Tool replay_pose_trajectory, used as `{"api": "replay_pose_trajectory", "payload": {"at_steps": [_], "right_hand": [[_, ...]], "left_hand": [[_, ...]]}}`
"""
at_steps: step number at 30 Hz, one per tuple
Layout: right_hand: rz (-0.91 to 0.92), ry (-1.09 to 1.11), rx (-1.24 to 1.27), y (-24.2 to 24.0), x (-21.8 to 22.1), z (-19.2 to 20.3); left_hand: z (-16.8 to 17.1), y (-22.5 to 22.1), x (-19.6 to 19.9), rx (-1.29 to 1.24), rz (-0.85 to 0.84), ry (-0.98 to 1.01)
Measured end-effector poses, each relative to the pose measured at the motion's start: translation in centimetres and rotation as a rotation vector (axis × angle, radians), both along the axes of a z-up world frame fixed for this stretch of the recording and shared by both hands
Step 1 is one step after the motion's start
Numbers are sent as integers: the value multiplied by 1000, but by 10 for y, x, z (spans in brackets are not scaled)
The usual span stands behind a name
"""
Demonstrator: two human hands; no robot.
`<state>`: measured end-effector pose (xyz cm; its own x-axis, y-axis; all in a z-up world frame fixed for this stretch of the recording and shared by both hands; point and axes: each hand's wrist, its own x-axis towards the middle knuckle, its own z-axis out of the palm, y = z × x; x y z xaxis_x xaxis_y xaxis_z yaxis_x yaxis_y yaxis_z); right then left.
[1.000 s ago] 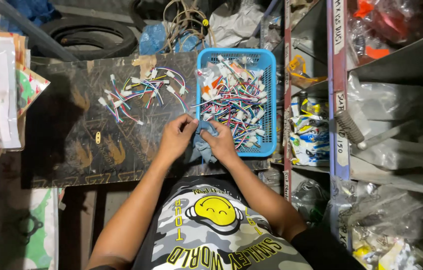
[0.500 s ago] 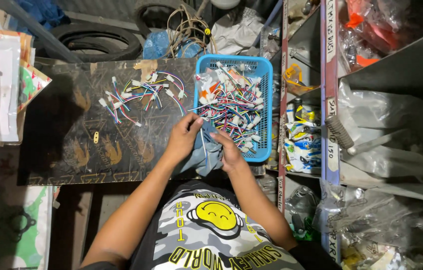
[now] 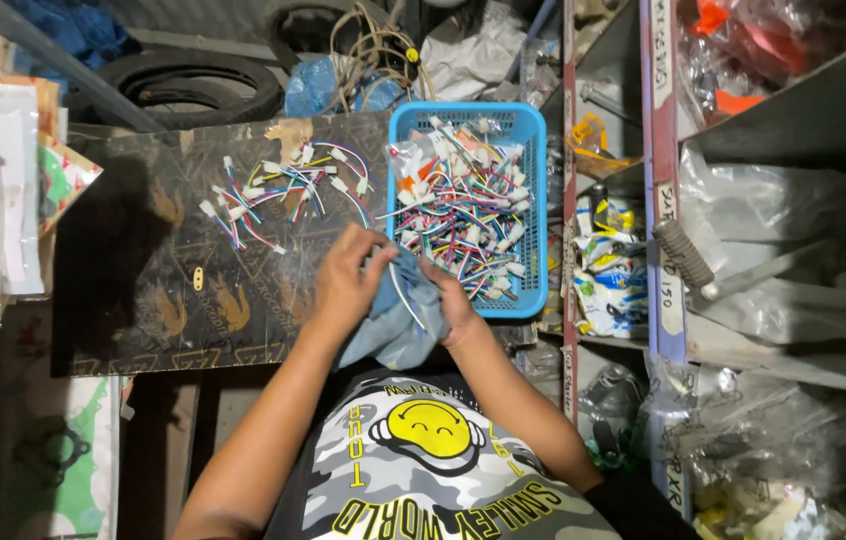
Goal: Clean several electrical wiring harnesses and connectors using a blue cloth at a workbench.
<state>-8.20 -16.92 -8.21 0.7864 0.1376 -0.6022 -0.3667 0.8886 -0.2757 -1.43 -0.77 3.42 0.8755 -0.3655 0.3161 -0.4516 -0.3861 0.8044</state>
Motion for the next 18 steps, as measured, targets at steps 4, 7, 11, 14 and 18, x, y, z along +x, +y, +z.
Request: {"api": "replay_pose_trajectory", "payload": {"at_steps": [4, 7, 11, 14, 18], "right_hand": [[3, -33, -12, -3, 5, 1], [40, -67, -194, -3, 3, 14], [73, -57, -120, -9, 9, -24], [91, -37, -52, -11, 13, -37], [82, -87, -106, -12, 10, -15]], "left_hand": [[-1, -3, 0, -61, -50, -9], [-22, -2, 6, -177, -91, 36], [-32, -7, 4, -309, -80, 307], [-44, -17, 2, -489, 25, 668], [-23, -25, -1, -694, 197, 901]]}}
